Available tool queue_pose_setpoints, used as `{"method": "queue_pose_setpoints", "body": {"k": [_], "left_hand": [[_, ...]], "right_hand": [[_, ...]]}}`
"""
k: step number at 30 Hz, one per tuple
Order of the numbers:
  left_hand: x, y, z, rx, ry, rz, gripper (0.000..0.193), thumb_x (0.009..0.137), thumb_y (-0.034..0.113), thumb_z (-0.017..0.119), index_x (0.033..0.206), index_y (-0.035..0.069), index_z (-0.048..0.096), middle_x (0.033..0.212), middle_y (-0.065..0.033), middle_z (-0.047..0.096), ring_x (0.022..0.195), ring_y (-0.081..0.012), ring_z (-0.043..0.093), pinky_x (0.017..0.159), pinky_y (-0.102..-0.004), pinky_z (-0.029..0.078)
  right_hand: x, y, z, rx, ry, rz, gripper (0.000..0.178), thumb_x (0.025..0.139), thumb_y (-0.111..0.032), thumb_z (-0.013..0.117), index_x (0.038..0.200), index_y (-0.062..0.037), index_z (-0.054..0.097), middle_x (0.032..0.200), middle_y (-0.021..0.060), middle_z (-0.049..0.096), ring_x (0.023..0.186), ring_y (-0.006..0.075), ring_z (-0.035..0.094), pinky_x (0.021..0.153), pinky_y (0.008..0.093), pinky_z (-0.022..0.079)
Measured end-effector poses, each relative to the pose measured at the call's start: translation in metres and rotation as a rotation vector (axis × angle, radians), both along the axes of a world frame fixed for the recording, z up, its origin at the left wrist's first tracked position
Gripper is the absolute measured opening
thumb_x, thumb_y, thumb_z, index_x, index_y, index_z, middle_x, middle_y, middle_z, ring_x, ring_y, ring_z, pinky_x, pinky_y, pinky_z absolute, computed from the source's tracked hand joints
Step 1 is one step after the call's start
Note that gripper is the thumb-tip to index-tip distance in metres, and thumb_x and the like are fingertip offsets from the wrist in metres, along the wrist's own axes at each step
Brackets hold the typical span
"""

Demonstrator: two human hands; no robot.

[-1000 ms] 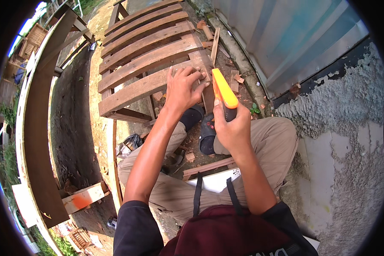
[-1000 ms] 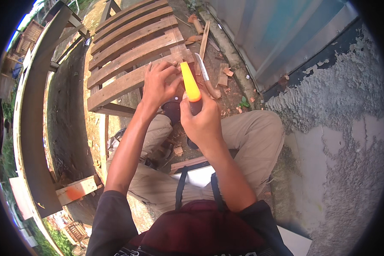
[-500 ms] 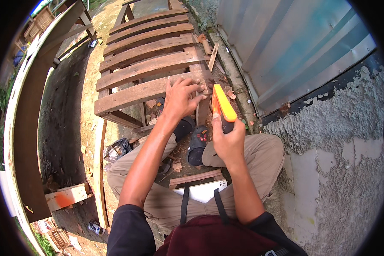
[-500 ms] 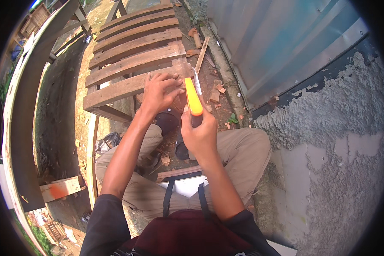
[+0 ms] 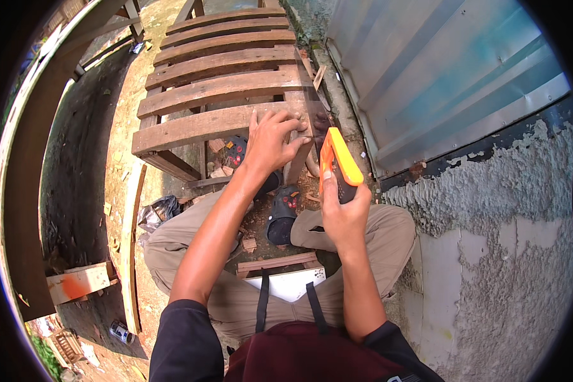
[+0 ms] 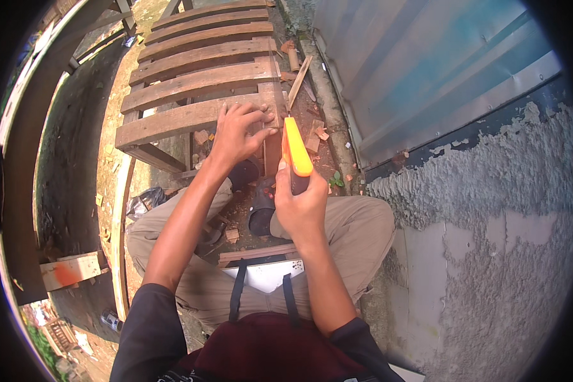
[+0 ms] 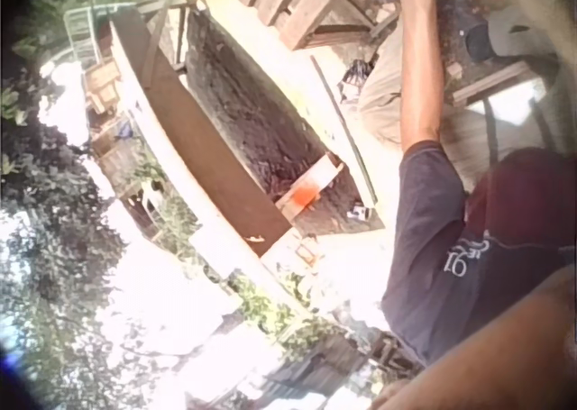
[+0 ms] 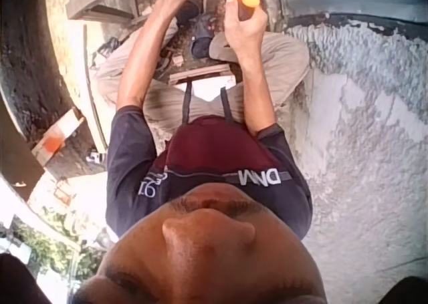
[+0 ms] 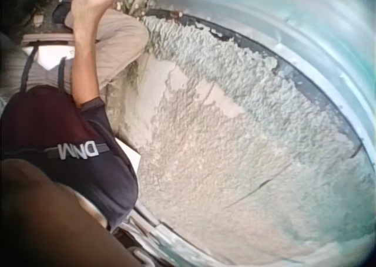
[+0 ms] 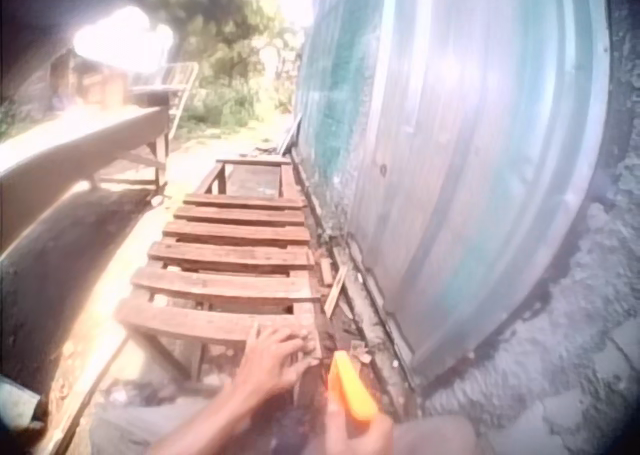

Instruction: The person sits on the ground and uses a hand saw to cut a wooden plank on a pallet. After cutting, they use a knife to scrape and smooth the cut edge of the wood.

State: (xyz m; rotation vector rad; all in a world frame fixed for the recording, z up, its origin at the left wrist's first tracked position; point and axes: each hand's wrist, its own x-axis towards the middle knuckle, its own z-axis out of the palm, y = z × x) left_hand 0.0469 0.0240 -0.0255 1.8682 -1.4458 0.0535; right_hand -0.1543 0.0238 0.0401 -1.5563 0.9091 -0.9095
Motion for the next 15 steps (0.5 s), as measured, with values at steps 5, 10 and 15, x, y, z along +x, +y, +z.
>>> {"method": "queue_pose_setpoints", "body": {"k": [5, 10, 15], "left_hand": [[-0.009, 0.002, 0.001, -0.009, 0.054, 0.055, 0.029, 0.08, 0.026, 0.081, 0.107, 0.015, 0.077, 0.124, -0.0029, 0.069, 0.118, -0.0304, 0.06, 0.112, -0.0638, 0.032], [-0.014, 0.0, -0.008, -0.042, 0.088, 0.058, 0.029, 0.081, 0.026, 0.081, 0.108, 0.015, 0.077, 0.124, -0.0035, 0.069, 0.118, -0.031, 0.059, 0.113, -0.0661, 0.032], [-0.012, 0.001, -0.003, -0.008, 0.113, 0.067, 0.029, 0.082, 0.026, 0.08, 0.109, 0.016, 0.077, 0.124, -0.0035, 0.068, 0.117, -0.0312, 0.059, 0.114, -0.0663, 0.032]], "right_hand": [[-0.13, 0.104, 0.014, 0.076, 0.139, 0.017, 0.015, 0.1, -0.009, 0.063, 0.096, 0.0058, 0.061, 0.064, 0.0023, 0.058, 0.056, 0.0064, 0.052, 0.051, 0.0258, 0.04], [-0.082, 0.065, 0.012, 0.149, 0.004, 0.003, 0.013, 0.103, -0.009, 0.06, 0.096, -0.0012, 0.053, 0.059, -0.0033, 0.045, 0.046, 0.0045, 0.039, 0.043, 0.0238, 0.031], [0.002, -0.008, -0.017, 0.0, 0.039, -0.018, 0.021, 0.103, -0.014, 0.063, 0.087, -0.0043, 0.054, 0.061, -0.0029, 0.05, 0.046, 0.0063, 0.043, 0.043, 0.0264, 0.035]]}}
